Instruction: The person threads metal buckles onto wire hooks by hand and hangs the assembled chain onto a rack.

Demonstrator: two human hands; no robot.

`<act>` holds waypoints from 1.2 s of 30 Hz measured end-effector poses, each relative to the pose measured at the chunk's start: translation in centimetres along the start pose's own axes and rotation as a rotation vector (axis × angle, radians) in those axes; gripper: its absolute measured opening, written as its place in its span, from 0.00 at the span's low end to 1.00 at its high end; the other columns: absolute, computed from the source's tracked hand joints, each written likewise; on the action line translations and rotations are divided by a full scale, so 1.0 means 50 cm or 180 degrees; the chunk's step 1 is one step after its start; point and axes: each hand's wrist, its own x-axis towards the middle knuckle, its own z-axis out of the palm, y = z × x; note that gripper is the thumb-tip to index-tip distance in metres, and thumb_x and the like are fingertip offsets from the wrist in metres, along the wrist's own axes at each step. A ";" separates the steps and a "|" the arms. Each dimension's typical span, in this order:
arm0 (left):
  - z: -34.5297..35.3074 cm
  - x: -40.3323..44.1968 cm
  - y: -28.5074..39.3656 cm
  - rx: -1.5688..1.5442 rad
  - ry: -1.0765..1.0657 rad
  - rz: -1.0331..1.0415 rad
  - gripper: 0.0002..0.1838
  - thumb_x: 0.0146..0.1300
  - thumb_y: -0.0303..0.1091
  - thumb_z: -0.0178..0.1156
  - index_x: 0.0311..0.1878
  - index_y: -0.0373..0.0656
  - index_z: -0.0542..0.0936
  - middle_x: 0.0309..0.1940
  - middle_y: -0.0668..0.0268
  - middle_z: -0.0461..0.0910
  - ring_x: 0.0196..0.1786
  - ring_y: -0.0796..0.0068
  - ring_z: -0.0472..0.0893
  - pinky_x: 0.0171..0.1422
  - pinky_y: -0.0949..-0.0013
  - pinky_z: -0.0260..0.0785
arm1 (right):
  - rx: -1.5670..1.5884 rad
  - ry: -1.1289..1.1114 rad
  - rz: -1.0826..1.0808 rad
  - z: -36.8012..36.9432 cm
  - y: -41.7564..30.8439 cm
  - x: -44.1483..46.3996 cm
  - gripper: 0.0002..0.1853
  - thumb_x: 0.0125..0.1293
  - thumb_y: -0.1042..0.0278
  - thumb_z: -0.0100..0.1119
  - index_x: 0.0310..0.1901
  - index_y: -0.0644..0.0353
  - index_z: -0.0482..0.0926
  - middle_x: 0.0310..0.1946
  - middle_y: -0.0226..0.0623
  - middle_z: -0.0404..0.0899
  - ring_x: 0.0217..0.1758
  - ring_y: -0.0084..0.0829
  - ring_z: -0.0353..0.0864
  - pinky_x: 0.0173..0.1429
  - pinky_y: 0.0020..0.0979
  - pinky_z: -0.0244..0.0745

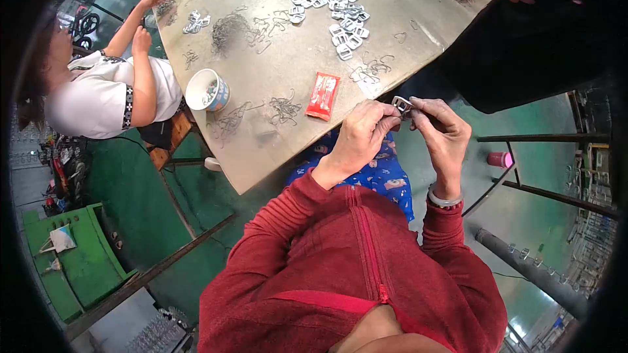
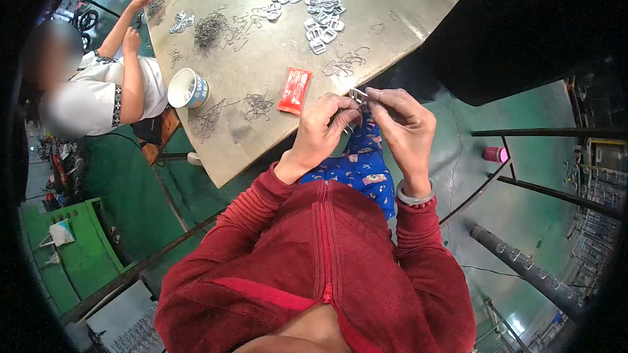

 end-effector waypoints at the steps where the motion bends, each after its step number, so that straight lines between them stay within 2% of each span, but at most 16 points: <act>1: 0.000 0.001 -0.003 0.0146 0.0020 0.0077 0.06 0.56 0.21 0.62 0.37 0.36 0.77 0.30 0.60 0.78 0.33 0.63 0.79 0.37 0.66 0.70 | 0.0129 0.0052 0.0069 0.002 0.004 0.001 0.09 0.57 0.83 0.59 0.41 0.69 0.82 0.34 0.34 0.81 0.33 0.17 0.77 0.36 0.17 0.71; 2: 0.000 0.000 -0.006 0.0293 0.0031 0.0147 0.06 0.56 0.20 0.62 0.37 0.36 0.77 0.29 0.60 0.78 0.32 0.65 0.79 0.36 0.67 0.70 | 0.0262 0.0108 0.0149 0.004 0.009 0.003 0.09 0.57 0.83 0.59 0.41 0.69 0.82 0.33 0.33 0.81 0.32 0.17 0.77 0.35 0.17 0.71; 8: -0.002 -0.021 -0.033 0.0456 0.0032 -0.0035 0.05 0.56 0.21 0.61 0.36 0.37 0.77 0.31 0.59 0.78 0.34 0.63 0.78 0.38 0.66 0.69 | 0.0437 0.0251 0.0746 0.001 0.044 0.013 0.09 0.56 0.84 0.59 0.40 0.70 0.83 0.29 0.32 0.80 0.28 0.17 0.77 0.32 0.16 0.69; 13: 0.004 -0.005 -0.036 0.0526 -0.0104 -0.0173 0.04 0.58 0.21 0.61 0.36 0.36 0.77 0.31 0.58 0.78 0.34 0.63 0.78 0.38 0.67 0.70 | 0.0303 0.0203 0.0667 0.018 0.072 0.012 0.08 0.56 0.85 0.60 0.38 0.69 0.83 0.28 0.30 0.79 0.26 0.16 0.75 0.30 0.18 0.69; 18: 0.013 0.003 -0.046 0.0672 -0.0125 -0.0135 0.05 0.56 0.20 0.62 0.35 0.36 0.77 0.31 0.58 0.78 0.34 0.62 0.78 0.38 0.67 0.70 | 0.1019 0.0479 0.0763 0.027 0.081 0.018 0.08 0.56 0.86 0.59 0.37 0.70 0.82 0.31 0.35 0.79 0.28 0.20 0.78 0.30 0.19 0.72; 22: 0.001 -0.010 -0.057 0.0220 -0.0160 -0.0500 0.09 0.55 0.21 0.63 0.40 0.37 0.79 0.34 0.58 0.80 0.37 0.62 0.79 0.43 0.66 0.71 | 0.1325 0.0478 0.0763 0.029 0.086 0.017 0.08 0.55 0.88 0.58 0.38 0.72 0.81 0.31 0.37 0.79 0.27 0.23 0.78 0.31 0.21 0.74; 23: -0.013 0.002 -0.065 0.0613 -0.0083 -0.0373 0.11 0.58 0.25 0.62 0.45 0.37 0.79 0.39 0.58 0.81 0.41 0.63 0.80 0.47 0.67 0.71 | 0.1360 0.0466 0.0754 0.029 0.083 0.018 0.09 0.55 0.88 0.58 0.38 0.72 0.81 0.30 0.37 0.79 0.27 0.23 0.78 0.31 0.21 0.74; 24: -0.035 0.016 -0.094 0.0869 0.0012 -0.0551 0.15 0.60 0.30 0.62 0.50 0.38 0.77 0.43 0.55 0.80 0.45 0.57 0.79 0.49 0.62 0.71 | 0.1392 0.0463 0.0750 0.027 0.083 0.021 0.09 0.55 0.88 0.57 0.38 0.72 0.81 0.30 0.37 0.79 0.27 0.23 0.79 0.31 0.21 0.74; 25: -0.045 0.062 -0.114 0.0415 0.0468 -0.0987 0.14 0.63 0.34 0.59 0.48 0.35 0.78 0.39 0.53 0.80 0.43 0.58 0.80 0.47 0.62 0.71 | 0.1411 0.0430 0.0736 0.023 0.085 0.022 0.09 0.56 0.87 0.57 0.39 0.72 0.81 0.30 0.38 0.79 0.27 0.23 0.79 0.30 0.21 0.74; 27: -0.090 0.156 -0.208 0.0914 0.0303 -0.1213 0.14 0.65 0.36 0.57 0.45 0.34 0.79 0.33 0.52 0.81 0.40 0.60 0.81 0.44 0.64 0.70 | 0.1331 0.0380 0.0816 0.018 0.080 0.022 0.09 0.55 0.88 0.57 0.39 0.72 0.81 0.30 0.38 0.79 0.27 0.23 0.79 0.30 0.21 0.74; 29: -0.106 0.231 -0.295 0.1411 0.0089 -0.1315 0.18 0.62 0.41 0.58 0.43 0.33 0.81 0.37 0.52 0.83 0.42 0.65 0.83 0.47 0.67 0.72 | 0.1311 0.0334 0.0826 0.017 0.079 0.024 0.09 0.55 0.88 0.57 0.39 0.72 0.81 0.30 0.38 0.79 0.28 0.23 0.79 0.31 0.21 0.74; 32: -0.092 0.275 -0.385 0.1989 -0.0392 -0.1231 0.16 0.60 0.41 0.60 0.40 0.37 0.84 0.34 0.55 0.84 0.39 0.65 0.84 0.46 0.68 0.73 | 0.1254 0.0346 0.0801 0.008 0.080 0.021 0.10 0.55 0.87 0.57 0.39 0.71 0.81 0.32 0.38 0.79 0.29 0.24 0.80 0.32 0.20 0.75; 35: -0.068 0.284 -0.397 0.1554 -0.0160 -0.1313 0.13 0.57 0.39 0.62 0.40 0.40 0.85 0.33 0.58 0.85 0.36 0.70 0.84 0.43 0.69 0.73 | 0.1450 0.0390 0.0727 0.000 0.077 0.014 0.09 0.55 0.87 0.57 0.39 0.72 0.81 0.33 0.38 0.79 0.28 0.24 0.80 0.32 0.20 0.75; 36: -0.064 0.283 -0.408 0.1492 -0.0080 -0.1559 0.14 0.57 0.38 0.62 0.41 0.39 0.85 0.33 0.59 0.85 0.37 0.72 0.83 0.44 0.70 0.72 | 0.1452 0.0440 0.0701 -0.003 0.079 0.009 0.09 0.55 0.87 0.57 0.39 0.72 0.81 0.33 0.37 0.79 0.28 0.23 0.80 0.32 0.20 0.75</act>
